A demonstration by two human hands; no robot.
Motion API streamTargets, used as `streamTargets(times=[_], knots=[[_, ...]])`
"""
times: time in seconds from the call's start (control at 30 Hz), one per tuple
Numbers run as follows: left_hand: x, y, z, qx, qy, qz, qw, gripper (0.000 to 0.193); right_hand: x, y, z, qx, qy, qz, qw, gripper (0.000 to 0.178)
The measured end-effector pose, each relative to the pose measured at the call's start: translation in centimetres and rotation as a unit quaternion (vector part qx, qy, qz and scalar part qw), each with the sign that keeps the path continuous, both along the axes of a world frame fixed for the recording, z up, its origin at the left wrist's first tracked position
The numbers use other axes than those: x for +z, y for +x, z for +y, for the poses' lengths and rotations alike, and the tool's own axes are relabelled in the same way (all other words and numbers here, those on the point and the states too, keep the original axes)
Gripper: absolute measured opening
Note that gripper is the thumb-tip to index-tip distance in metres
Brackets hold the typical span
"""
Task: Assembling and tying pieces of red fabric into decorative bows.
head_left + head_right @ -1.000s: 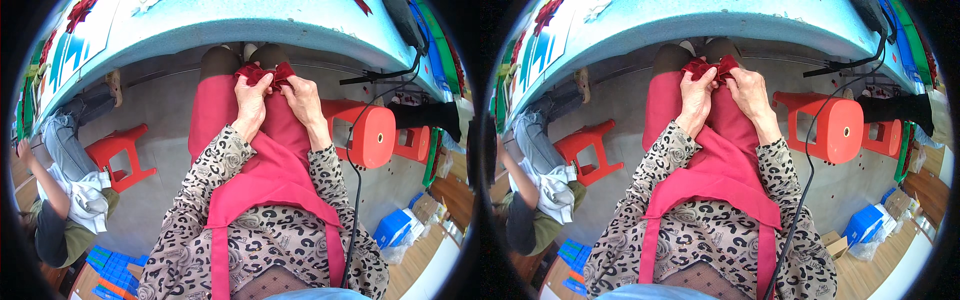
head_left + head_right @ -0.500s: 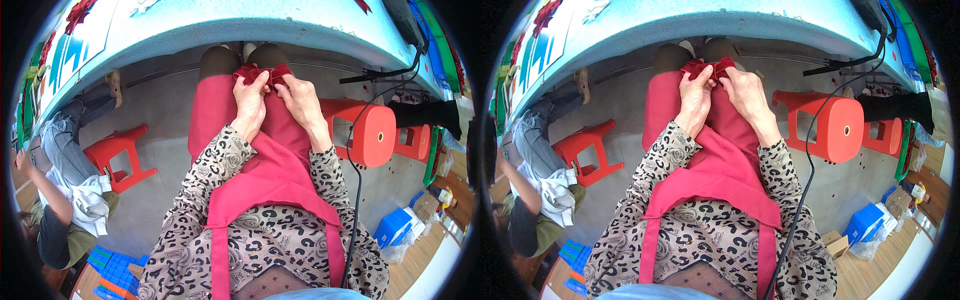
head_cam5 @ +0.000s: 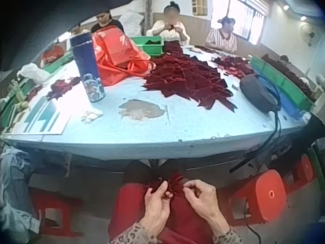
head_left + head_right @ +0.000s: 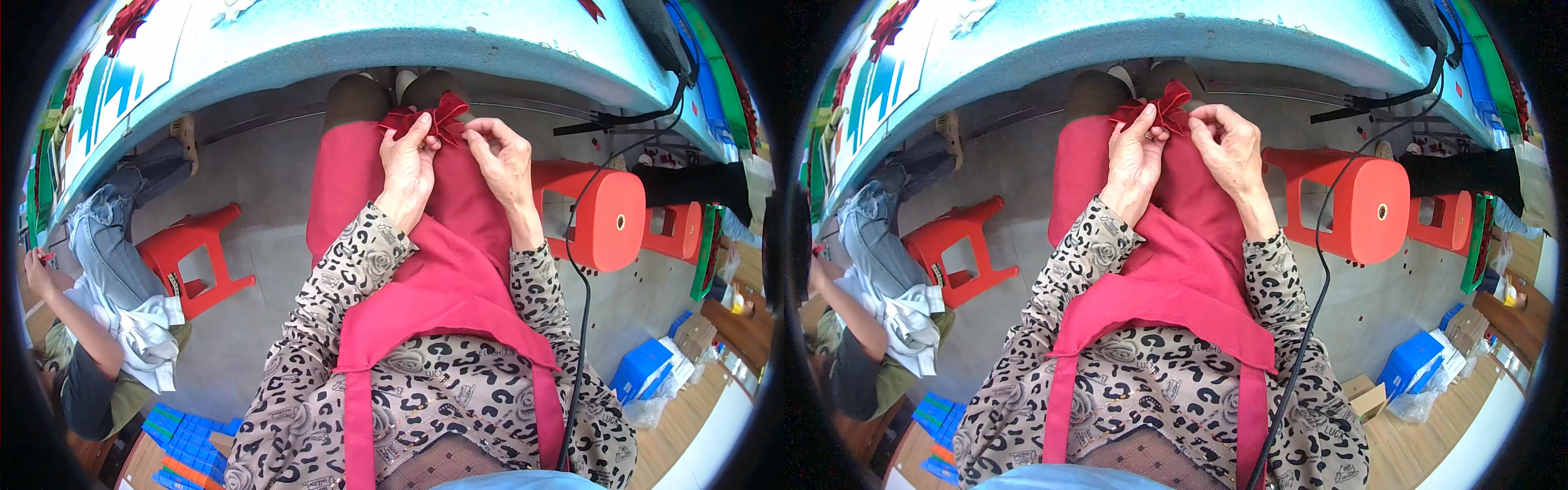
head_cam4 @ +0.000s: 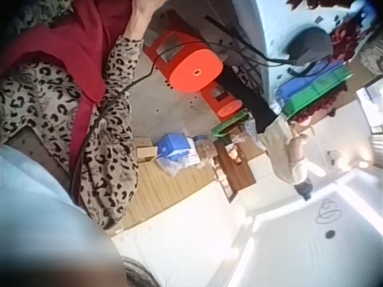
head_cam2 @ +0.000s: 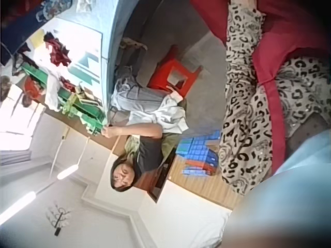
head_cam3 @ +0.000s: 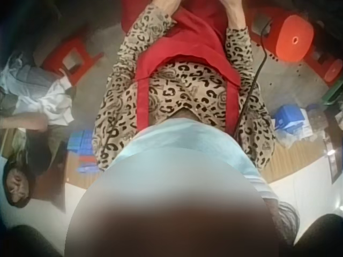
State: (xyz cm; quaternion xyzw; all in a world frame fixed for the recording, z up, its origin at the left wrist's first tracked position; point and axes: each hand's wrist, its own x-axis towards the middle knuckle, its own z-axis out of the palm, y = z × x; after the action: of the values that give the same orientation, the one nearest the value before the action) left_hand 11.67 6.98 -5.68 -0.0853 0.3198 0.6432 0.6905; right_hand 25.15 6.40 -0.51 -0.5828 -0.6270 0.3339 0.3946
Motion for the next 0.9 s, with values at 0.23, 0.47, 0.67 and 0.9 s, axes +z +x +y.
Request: streamTargets(times=[0.23,0.47,0.67,0.9], knots=[[0.5,0.6,-1.0,-0.013,0.05,0.036,0.998,0.039,-0.9,-1.0,-0.2,0.015,0.029,-0.072,0.997,0.011],[0.4,1.0,-1.9,-0.005,0.063,0.08,0.995,0.032,-1.6,-1.3,-1.0,-0.031,-0.021,-0.001,0.999,0.012],[0.2,1.6,-2.4,0.02,0.101,0.114,0.988,0.032,-2.4,-1.3,-1.4,-0.061,-0.035,0.041,0.997,0.012],[0.3,1.4,-2.3,-0.007,0.113,0.18,0.977,0.036,-2.8,-0.9,-1.3,-0.055,-0.04,0.071,0.995,0.012]])
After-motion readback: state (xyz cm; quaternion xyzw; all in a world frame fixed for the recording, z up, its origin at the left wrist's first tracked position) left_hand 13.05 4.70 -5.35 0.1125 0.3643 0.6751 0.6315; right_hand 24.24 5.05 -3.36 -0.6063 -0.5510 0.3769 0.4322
